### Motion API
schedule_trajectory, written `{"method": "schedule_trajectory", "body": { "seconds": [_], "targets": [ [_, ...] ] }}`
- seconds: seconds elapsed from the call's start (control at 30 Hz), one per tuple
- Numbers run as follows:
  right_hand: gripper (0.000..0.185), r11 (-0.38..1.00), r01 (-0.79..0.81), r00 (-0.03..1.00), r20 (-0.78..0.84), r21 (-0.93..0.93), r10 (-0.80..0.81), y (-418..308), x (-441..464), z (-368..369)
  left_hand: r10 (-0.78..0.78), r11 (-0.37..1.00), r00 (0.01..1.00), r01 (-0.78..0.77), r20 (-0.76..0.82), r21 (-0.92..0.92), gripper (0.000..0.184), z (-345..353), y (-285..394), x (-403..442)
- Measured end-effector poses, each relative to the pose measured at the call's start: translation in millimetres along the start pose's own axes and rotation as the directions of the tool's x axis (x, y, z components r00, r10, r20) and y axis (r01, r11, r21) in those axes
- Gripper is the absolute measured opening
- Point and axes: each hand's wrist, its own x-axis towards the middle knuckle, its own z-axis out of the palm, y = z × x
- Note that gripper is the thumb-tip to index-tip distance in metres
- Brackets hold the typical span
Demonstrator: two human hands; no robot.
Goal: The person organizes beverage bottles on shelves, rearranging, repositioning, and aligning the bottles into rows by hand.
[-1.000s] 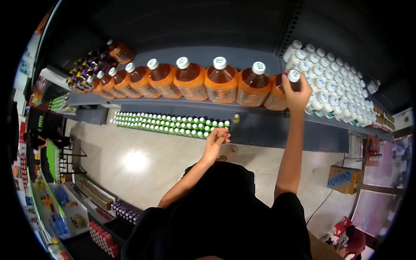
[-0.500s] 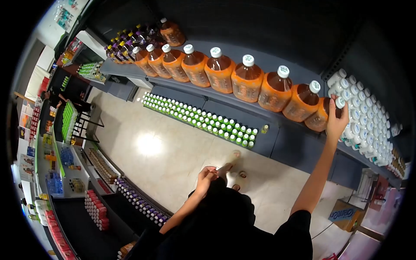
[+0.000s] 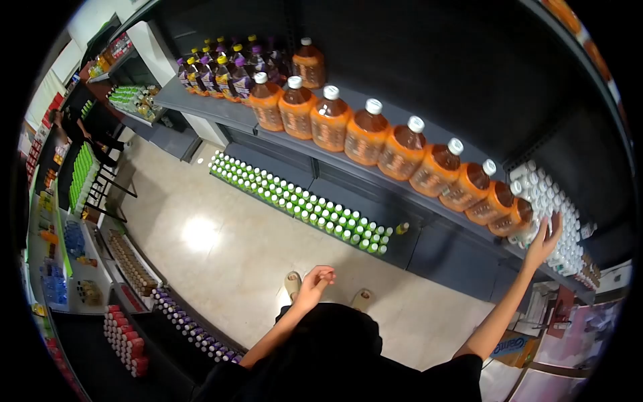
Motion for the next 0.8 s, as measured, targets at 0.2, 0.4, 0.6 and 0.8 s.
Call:
{"method": "schedule_trajectory", "body": {
  "seconds": [0.2, 0.4, 0.6, 0.8],
  "targets": [
    [0.036, 0.995, -0.096, 0.921, 0.379, -0.011, 0.093, -137.6, -133.4, 81.9, -0.124, 0.781, 0.986, 0.025, 0.115, 0.624, 0.033, -126.0, 58.4, 6.8],
    [0.05, 0.959, 0.084, 0.256, 0.936, -0.269, 0.24, -170.9, -389.5, 240.8, -0.24, 0.683, 0.961, 0.065, 0.138, 0.728, 0.045, -244.0, 33.9, 8.8],
    [0.067, 0.983, -0.15, -0.391, 0.92, -0.105, 0.039, -306.8, -412.1, 347.2, -0.152, 0.83, 0.988, 0.128, 0.0, 0.542, 0.043, -305.4, 87.4, 10.2],
    [0.057, 0.997, 0.067, 0.032, 0.999, -0.033, 0.031, -310.1, -346.1, 403.1, -0.1, 0.901, 0.979, 0.165, -0.179, 0.401, 0.036, -353.6, 67.6, 35.3]
  ]
}}
